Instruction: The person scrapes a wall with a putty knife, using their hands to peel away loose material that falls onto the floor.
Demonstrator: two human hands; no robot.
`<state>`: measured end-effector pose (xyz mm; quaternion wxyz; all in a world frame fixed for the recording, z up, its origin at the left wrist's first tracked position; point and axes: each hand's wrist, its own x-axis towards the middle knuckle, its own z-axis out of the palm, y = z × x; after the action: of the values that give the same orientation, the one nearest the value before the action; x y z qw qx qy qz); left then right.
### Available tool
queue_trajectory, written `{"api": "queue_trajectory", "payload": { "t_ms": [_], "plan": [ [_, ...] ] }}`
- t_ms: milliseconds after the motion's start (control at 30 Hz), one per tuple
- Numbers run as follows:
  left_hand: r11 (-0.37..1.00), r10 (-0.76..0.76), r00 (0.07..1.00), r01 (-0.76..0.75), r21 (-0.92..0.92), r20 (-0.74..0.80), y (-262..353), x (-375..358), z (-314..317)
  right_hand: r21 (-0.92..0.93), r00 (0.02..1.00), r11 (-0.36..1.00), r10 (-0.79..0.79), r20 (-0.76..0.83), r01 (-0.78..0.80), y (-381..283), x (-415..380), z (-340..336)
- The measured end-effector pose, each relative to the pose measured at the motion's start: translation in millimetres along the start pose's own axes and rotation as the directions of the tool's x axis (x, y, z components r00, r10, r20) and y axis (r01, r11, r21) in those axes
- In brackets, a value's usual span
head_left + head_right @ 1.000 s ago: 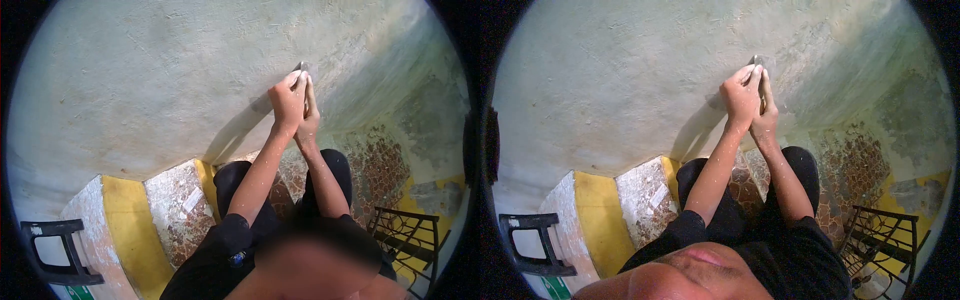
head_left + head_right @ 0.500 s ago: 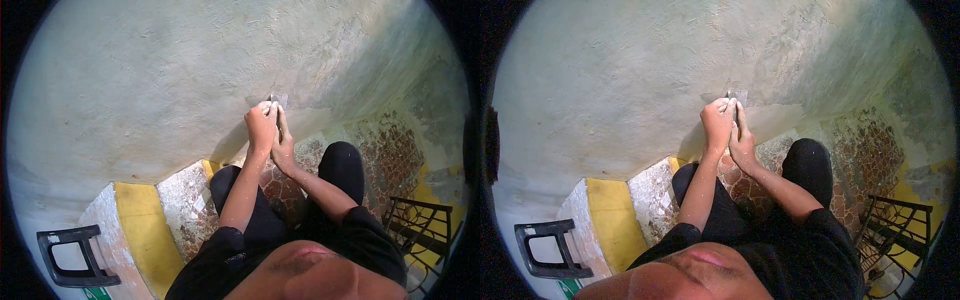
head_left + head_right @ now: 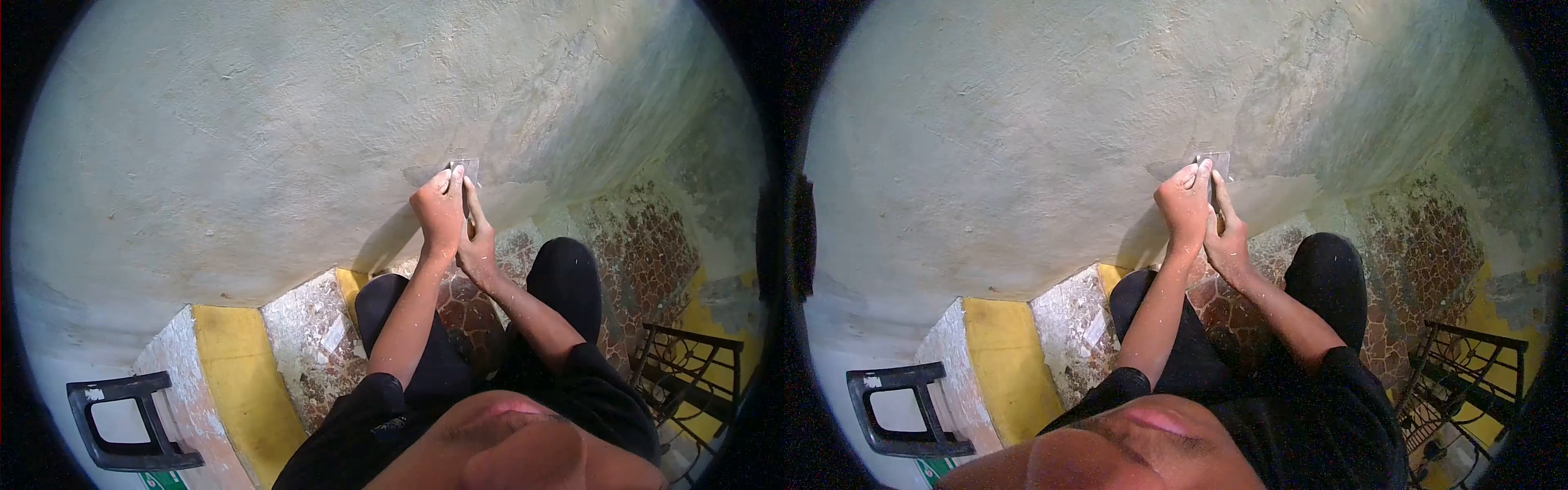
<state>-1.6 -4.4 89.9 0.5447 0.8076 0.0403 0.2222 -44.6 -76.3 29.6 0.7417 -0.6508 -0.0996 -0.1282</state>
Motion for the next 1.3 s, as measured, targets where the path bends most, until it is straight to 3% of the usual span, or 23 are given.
{"api": "queue_trajectory", "payload": {
  "t_ms": [100, 333, 400, 433, 467, 500, 533, 567, 600, 667, 700, 733, 867, 967, 1000, 1133, 1200, 1300],
  "plan": [
    [1.0, -0.003, 1.0, 0.003, 0.003, 0.007, 5, -1, -2, 0.017, 1.0, 1.0, 0.025, 0.0, -0.025, 0, -1, 3],
    [0.998, 0.037, 0.999, -0.038, -0.046, -0.024, 6, -1, 0, -0.14, 0.999, 0.99, 0.009, -0.031, -0.013, -8, -5, 1],
    [0.987, 0.059, 0.996, -0.07, -0.147, -0.073, 13, 1, 4, -0.213, 0.998, 0.976, -0.041, -0.042, 0.031, -18, 7, -10],
    [0.985, 0.076, 0.997, -0.074, -0.158, 0.012, 17, 12, 3, -0.269, 0.999, 0.963, -0.039, -0.022, 0.032, -34, 26, -26],
    [0.949, 0.077, 0.997, -0.07, -0.306, 0.011, 36, 22, 11, -0.327, 0.999, 0.945, -0.036, -0.004, 0.032, -47, 40, -36],
    [0.936, 0.082, 0.997, -0.073, -0.345, 0.012, 58, 26, 16, -0.337, 0.999, 0.941, -0.04, -0.011, 0.034, -54, 49, -36],
    [0.917, 0.095, 0.995, -0.083, -0.391, 0.012, 81, 30, 20, -0.204, 0.99, 0.974, -0.117, -0.075, 0.1, -61, 60, -38],
    [0.952, 0.103, 0.994, -0.091, -0.291, 0.027, 98, 25, 16, -0.077, 0.97, 0.98, -0.195, -0.144, 0.186, -69, 71, -41],
    [0.943, 0.118, 0.993, -0.104, -0.317, 0.028, 96, 24, 22, -0.098, 0.964, 0.974, -0.219, -0.148, 0.206, -71, 73, -44],
    [0.947, 0.15, 0.989, -0.148, -0.285, -0.013, 68, 16, 38, -0.105, 0.973, 0.983, -0.165, -0.159, 0.15, -56, 56, -41],
    [0.969, 0.077, 0.996, -0.062, -0.241, 0.051, 59, 14, 38, -0.104, 0.976, 0.988, -0.132, -0.172, 0.115, -46, 48, -38],
    [0.975, 0.121, 0.992, -0.115, -0.189, 0.02, 54, 11, 35, -0.054, 0.985, 0.998, -0.04, -0.169, 0.032, -42, 41, -32],
    [0.99, 0.139, 0.98, -0.135, -0.041, 0.14, 29, 9, 9, -0.032, 0.979, 0.994, -0.108, -0.175, 0.104, -10, 22, -7],
    [0.993, 0.1, 0.978, -0.109, 0.036, 0.184, 16, 2, -10, 0.089, 0.975, 0.976, 0.207, -0.081, -0.2, -8, 3, 2],
    [0.993, 0.089, 0.978, -0.1, 0.054, 0.189, 15, -1, -15, 0.104, 0.972, 0.972, 0.219, -0.083, -0.21, -2, -1, 6],
    [0.986, 0.065, 0.979, -0.093, 0.138, 0.195, 10, -2, -21, 0.106, 0.986, 0.988, 0.127, -0.111, -0.116, 10, -9, 17],
    [0.985, 0.064, 0.981, -0.09, 0.144, 0.181, 7, -2, -20, 0.001, 0.994, 0.998, 0.056, -0.092, -0.056, 7, -12, 14],
    [0.989, 0.019, 0.978, -0.05, 0.142, 0.21, 10, 1, -19, 0.021, 0.996, 0.998, 0.061, -0.069, -0.06, -2, -11, 5]
  ]
}}
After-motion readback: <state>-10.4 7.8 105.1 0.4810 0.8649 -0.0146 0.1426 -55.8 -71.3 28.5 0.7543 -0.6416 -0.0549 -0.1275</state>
